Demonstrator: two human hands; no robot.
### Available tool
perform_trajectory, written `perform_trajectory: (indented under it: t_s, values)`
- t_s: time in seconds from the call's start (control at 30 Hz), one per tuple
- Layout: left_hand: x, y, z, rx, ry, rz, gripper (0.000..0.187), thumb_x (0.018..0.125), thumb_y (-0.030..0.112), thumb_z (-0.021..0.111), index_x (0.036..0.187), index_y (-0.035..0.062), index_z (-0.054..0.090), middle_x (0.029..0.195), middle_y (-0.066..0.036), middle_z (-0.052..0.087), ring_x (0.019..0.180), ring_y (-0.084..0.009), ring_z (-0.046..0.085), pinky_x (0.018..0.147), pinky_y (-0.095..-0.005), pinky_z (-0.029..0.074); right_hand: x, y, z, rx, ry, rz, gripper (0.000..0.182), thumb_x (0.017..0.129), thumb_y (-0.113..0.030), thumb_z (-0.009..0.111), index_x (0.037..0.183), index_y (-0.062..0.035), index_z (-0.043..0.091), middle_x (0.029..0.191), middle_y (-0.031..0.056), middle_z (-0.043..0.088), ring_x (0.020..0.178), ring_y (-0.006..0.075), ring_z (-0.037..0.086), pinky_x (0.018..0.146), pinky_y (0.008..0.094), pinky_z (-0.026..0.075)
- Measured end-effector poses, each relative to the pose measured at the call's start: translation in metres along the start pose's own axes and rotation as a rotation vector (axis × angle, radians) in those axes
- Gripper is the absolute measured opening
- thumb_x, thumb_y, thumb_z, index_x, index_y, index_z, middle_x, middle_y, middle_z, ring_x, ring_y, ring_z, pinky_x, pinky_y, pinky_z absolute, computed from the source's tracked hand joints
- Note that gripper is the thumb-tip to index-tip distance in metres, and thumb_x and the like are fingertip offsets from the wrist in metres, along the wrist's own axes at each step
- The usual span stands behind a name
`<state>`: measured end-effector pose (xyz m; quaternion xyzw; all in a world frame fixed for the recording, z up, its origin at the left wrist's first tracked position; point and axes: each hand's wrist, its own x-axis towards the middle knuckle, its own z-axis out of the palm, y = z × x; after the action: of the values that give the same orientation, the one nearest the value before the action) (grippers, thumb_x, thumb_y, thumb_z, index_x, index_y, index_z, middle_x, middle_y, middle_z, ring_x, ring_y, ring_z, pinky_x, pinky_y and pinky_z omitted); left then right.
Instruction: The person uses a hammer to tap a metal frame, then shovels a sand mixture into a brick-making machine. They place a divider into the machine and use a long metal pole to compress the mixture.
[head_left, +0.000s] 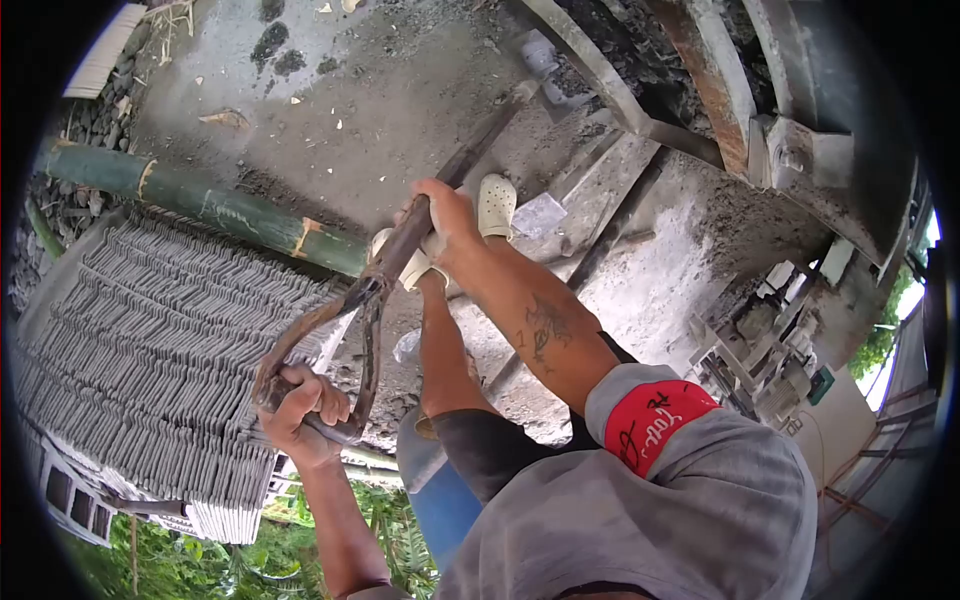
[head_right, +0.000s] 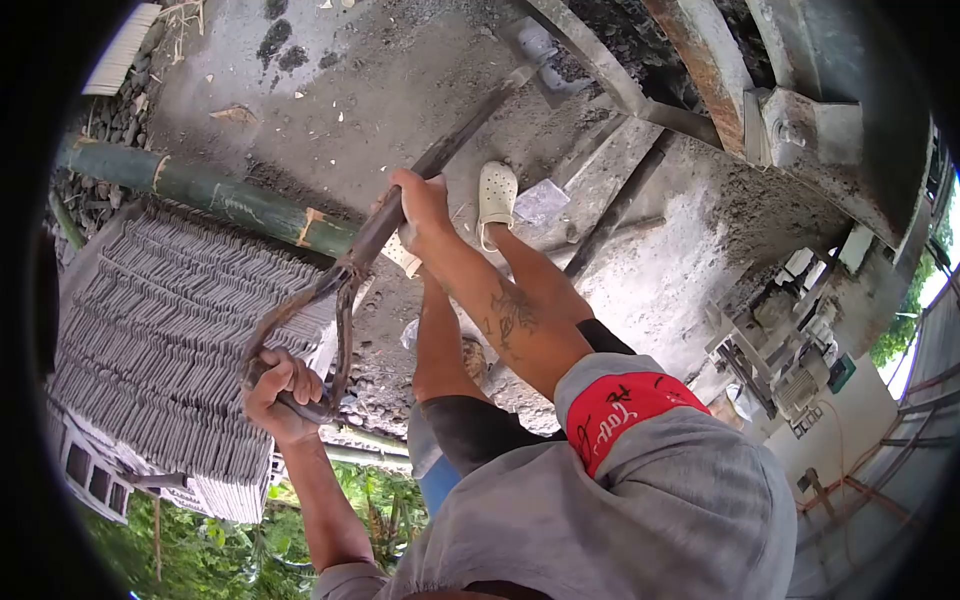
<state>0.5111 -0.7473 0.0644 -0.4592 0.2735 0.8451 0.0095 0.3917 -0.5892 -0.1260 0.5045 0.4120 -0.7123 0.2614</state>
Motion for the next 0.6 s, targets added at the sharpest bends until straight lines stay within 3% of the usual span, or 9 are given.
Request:
perform_trajectory:
  t_s: [0.03, 0.07, 0.1, 0.17, 0.23, 0.27, 0.47, 0.53, 0.6]
  values:
    - [0.024, -0.031, 0.018, -0.021, -0.018, -0.023, 0.024, 0.069, -0.004, 0.046, 0.092, -0.0098, 0.048, 0.05, -0.003, 0.04, 0.034, -0.0119, 0.04, 0.033, -0.0265, 0.034, 0.022, -0.042, -0.016, 0.046, -0.017, -0.079, 0.034, 0.07, -0.002, 0.059, 0.096, 0.0039, 0.038, 0.072, 0.0152, 0.051, 0.053, 0.025, 0.054, 0.05, 0.04, 0.05]
    - [0.064, -0.1, 0.037, 0.09, 0.135, 0.021, 0.012, 0.068, -0.005, 0.051, 0.079, -0.0043, 0.048, 0.05, -0.003, 0.041, 0.034, -0.0128, 0.04, 0.035, -0.0277, 0.036, 0.077, -0.093, -0.05, -0.034, 0.009, -0.073, 0.017, 0.072, -0.003, 0.058, 0.083, 0.0015, 0.047, 0.068, 0.0131, 0.052, 0.05, 0.0243, 0.053, 0.051, 0.0404, 0.05]
    - [0.072, -0.114, 0.042, 0.088, 0.147, 0.022, 0.012, 0.068, -0.005, 0.051, 0.079, -0.0043, 0.048, 0.05, -0.003, 0.041, 0.034, -0.0128, 0.04, 0.035, -0.0277, 0.036, 0.089, -0.1, -0.057, -0.041, 0.008, -0.062, 0.017, 0.072, -0.003, 0.058, 0.083, 0.0015, 0.047, 0.068, 0.0131, 0.052, 0.05, 0.0243, 0.053, 0.051, 0.0404, 0.05]
    - [0.106, -0.121, 0.046, 0.039, 0.082, 0.002, 0.012, 0.069, -0.005, 0.055, 0.07, 0.0022, 0.045, 0.05, -0.006, 0.042, 0.038, -0.0162, 0.041, 0.041, -0.0307, 0.037, 0.109, -0.121, -0.049, -0.161, 0.071, -0.123, 0.008, 0.074, -0.005, 0.056, 0.077, -0.0008, 0.05, 0.064, 0.0093, 0.05, 0.049, 0.0225, 0.051, 0.049, 0.0374, 0.049]
    - [0.109, -0.131, 0.022, 0.089, 0.031, -0.021, 0.012, 0.067, -0.006, 0.056, 0.07, -0.0013, 0.046, 0.052, -0.007, 0.046, 0.037, -0.0154, 0.045, 0.039, -0.0288, 0.039, 0.1, -0.085, -0.069, -0.124, 0.13, -0.104, 0.008, 0.074, -0.005, 0.055, 0.078, -0.0008, 0.05, 0.064, 0.0093, 0.049, 0.05, 0.0225, 0.051, 0.049, 0.0366, 0.048]
    - [0.101, -0.137, 0.02, -0.006, -0.004, -0.038, 0.011, 0.066, -0.006, 0.056, 0.07, -0.0015, 0.047, 0.051, -0.008, 0.047, 0.038, -0.0157, 0.046, 0.039, -0.0292, 0.04, 0.109, -0.097, -0.06, -0.069, 0.14, -0.177, 0.008, 0.074, -0.005, 0.055, 0.078, -0.0008, 0.05, 0.064, 0.0094, 0.049, 0.051, 0.0226, 0.051, 0.048, 0.0358, 0.048]
    - [0.081, -0.151, 0.03, -0.095, 0.074, -0.014, 0.014, 0.064, -0.007, 0.056, 0.074, -0.0025, 0.047, 0.051, -0.007, 0.045, 0.035, -0.0161, 0.043, 0.037, -0.0293, 0.039, 0.09, -0.104, -0.065, -0.097, 0.24, -0.054, 0.011, 0.073, -0.005, 0.055, 0.081, 0.0001, 0.05, 0.063, 0.0093, 0.048, 0.049, 0.023, 0.05, 0.046, 0.0367, 0.047]
    - [0.114, -0.144, 0.006, -0.091, 0.153, -0.064, 0.01, 0.066, -0.003, 0.052, 0.07, 0.0016, 0.044, 0.049, -0.007, 0.04, 0.036, -0.0168, 0.04, 0.036, -0.0308, 0.036, 0.117, -0.096, -0.067, -0.23, 0.033, -0.05, 0.014, 0.074, -0.005, 0.056, 0.081, 0.0048, 0.049, 0.065, 0.0143, 0.052, 0.058, 0.0276, 0.059, 0.049, 0.0401, 0.05]
    - [0.168, -0.1, 0.005, 0.069, 0.143, -0.109, 0.014, 0.07, 0.001, 0.051, 0.062, 0.0056, 0.04, 0.048, -0.005, 0.038, 0.037, -0.0167, 0.037, 0.036, -0.0319, 0.035, 0.155, -0.085, -0.039, -0.237, 0.0, -0.097, 0.015, 0.076, -0.008, 0.059, 0.08, 0.0035, 0.051, 0.074, 0.0179, 0.057, 0.062, 0.0299, 0.061, 0.055, 0.0409, 0.053]
